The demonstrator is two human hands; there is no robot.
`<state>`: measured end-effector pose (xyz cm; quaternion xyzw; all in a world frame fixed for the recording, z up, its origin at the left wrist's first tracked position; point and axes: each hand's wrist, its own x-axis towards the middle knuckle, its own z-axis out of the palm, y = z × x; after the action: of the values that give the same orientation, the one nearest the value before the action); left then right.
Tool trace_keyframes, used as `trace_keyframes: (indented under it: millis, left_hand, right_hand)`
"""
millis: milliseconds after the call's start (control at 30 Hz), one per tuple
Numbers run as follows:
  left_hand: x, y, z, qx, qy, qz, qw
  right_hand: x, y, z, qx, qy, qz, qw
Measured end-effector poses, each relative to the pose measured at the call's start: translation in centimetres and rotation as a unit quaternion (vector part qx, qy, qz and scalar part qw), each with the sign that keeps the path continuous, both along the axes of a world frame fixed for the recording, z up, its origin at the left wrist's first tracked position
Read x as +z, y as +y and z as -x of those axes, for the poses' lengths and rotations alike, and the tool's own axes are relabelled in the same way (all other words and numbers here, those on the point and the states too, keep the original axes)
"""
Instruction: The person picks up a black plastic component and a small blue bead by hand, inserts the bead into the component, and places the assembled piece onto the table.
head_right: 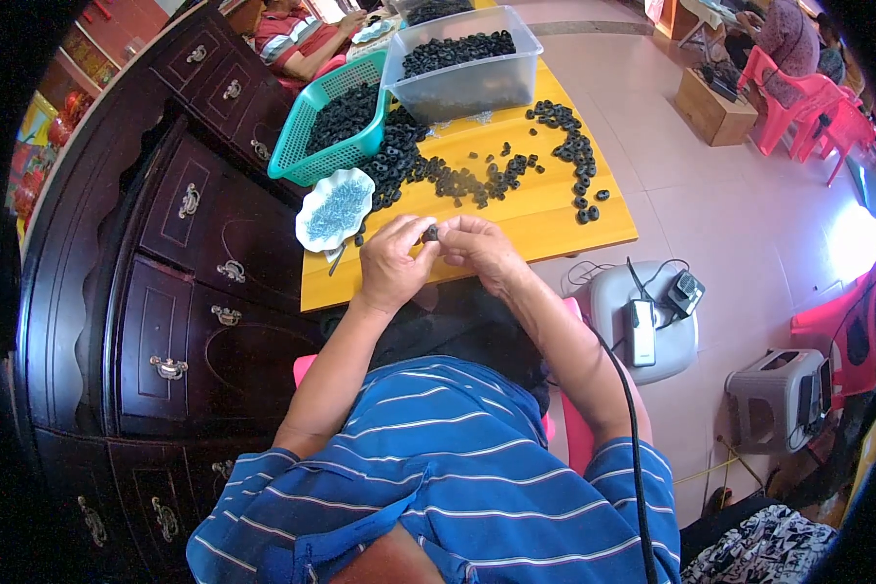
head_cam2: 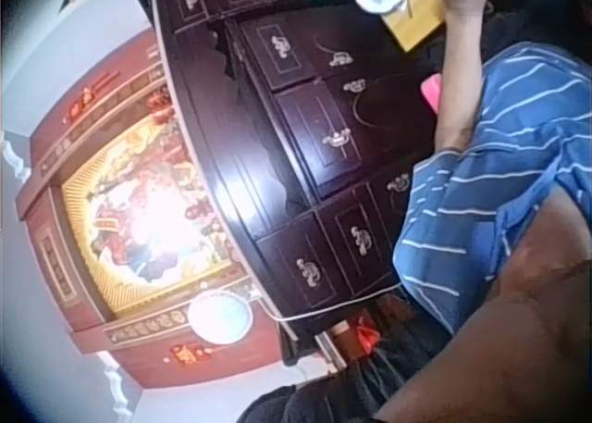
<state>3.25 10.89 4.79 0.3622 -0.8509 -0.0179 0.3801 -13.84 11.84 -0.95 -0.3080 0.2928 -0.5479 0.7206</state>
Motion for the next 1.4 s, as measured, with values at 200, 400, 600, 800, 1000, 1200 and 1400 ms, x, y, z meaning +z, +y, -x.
trace_keyframes:
  millis: [200,400,600,800,1000,1200,1400]
  left_hand:
    - [0.1,-0.1,-0.1,-0.001,0.014,-0.035,0.999]
    - [-0.4,-0.3,-0.8,-0.012,0.025,-0.058,0.998]
    - [-0.7,-0.6,-4.1,-0.035,0.01,-0.416,0.908]
    - [1.6,-3.8,-6.7,-0.112,-0.211,-0.488,0.84]
    - [8.0,-16.5,-9.9,0.06,0.259,-0.298,0.917]
    - [2.2,-13.6,-7.1,0.01,0.176,-0.39,0.904]
    - [-7.3,-6.0,-4.2,0.048,0.064,-0.169,0.982]
  right_hand:
    - [-0.7,-0.3,0.2,0.017,0.015,0.015,1.0]
    - [0.3,0.2,0.2,0.006,0.101,0.026,0.995]
    - [0.0,-0.2,1.0,-0.078,0.11,0.029,0.99]
    - [0.0,-0.2,1.4,-0.092,0.104,0.012,0.99]
    - [0.9,0.0,0.8,-0.078,0.112,0.016,0.991]
    - [0.2,-0.2,1.2,-0.089,0.113,0.024,0.989]
    - [-0.4,-0.5,1.1,-0.072,0.124,0.037,0.989]
